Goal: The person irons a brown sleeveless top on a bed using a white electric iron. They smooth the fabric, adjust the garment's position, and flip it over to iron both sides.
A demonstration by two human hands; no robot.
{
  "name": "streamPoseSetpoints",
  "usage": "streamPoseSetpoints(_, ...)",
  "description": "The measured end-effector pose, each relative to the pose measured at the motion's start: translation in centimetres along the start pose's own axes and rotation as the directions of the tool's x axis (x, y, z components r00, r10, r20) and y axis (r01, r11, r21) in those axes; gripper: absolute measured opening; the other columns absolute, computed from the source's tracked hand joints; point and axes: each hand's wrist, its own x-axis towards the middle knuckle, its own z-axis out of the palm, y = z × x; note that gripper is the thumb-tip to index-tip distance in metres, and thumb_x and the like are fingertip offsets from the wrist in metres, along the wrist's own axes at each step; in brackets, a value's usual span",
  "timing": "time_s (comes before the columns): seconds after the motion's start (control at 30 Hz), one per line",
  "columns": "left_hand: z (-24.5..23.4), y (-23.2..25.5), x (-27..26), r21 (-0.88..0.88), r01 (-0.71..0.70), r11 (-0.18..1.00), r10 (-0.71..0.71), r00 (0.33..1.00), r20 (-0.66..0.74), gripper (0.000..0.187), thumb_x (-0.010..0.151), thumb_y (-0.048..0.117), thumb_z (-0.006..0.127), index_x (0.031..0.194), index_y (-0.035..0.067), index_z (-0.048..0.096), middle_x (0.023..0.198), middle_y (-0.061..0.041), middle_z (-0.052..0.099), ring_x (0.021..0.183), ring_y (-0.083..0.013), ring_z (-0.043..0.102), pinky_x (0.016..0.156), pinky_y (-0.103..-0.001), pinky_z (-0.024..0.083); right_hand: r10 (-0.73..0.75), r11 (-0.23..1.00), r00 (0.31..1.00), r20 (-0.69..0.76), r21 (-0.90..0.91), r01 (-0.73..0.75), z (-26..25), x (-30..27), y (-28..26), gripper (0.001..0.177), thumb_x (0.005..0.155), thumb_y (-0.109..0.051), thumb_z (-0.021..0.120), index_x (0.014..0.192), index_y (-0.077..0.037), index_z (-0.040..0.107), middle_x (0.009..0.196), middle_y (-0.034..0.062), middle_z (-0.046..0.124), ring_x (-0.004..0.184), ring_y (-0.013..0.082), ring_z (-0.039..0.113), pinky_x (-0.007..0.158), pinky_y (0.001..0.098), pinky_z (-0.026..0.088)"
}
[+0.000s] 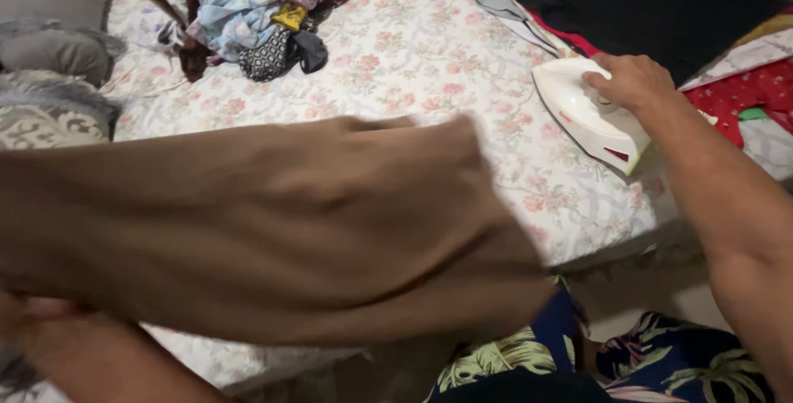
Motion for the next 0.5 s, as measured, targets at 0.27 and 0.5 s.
streamPoseSetpoints(0.27, 13.8, -6.3, -2.6, 0.194, 0.236, 0.952, -0.247, 0.968, 0.036, 0.022, 0.097, 0.022, 0.059, 0.119, 0.019, 0.057, 0.091, -0.002, 0.065, 0.076, -0.0128, 0.064, 0.066, -0.031, 0.057, -0.288, 0.914, 0.938, -0.191, 0.238, 0.329, -1.8, -6.0, -11.8, 0.039, 0.096, -0.045, 0.069, 0.119, -0.014, 0.074, 0.117, 0.0159, 0.072, 0.11, 0.0332, 0.065, 0.09, 0.0499, 0.053)
streamPoseSetpoints(0.5, 24.8, -19.0, -4.6, 0.127, 0.254, 0.959, -0.281, 0.781, 0.558, 0.024, 0.107, 0.01, 0.059, 0.126, -0.003, 0.05, 0.103, -0.011, 0.071, 0.089, -0.0176, 0.073, 0.076, -0.031, 0.063, -0.535, 0.426, 0.796, 0.282, 0.904, -0.033, -3.6, -18.6, -23.2, 0.035, 0.092, -0.02, 0.073, 0.113, 0.008, 0.071, 0.091, 0.016, 0.074, 0.074, 0.026, 0.076, 0.065, 0.0387, 0.066)
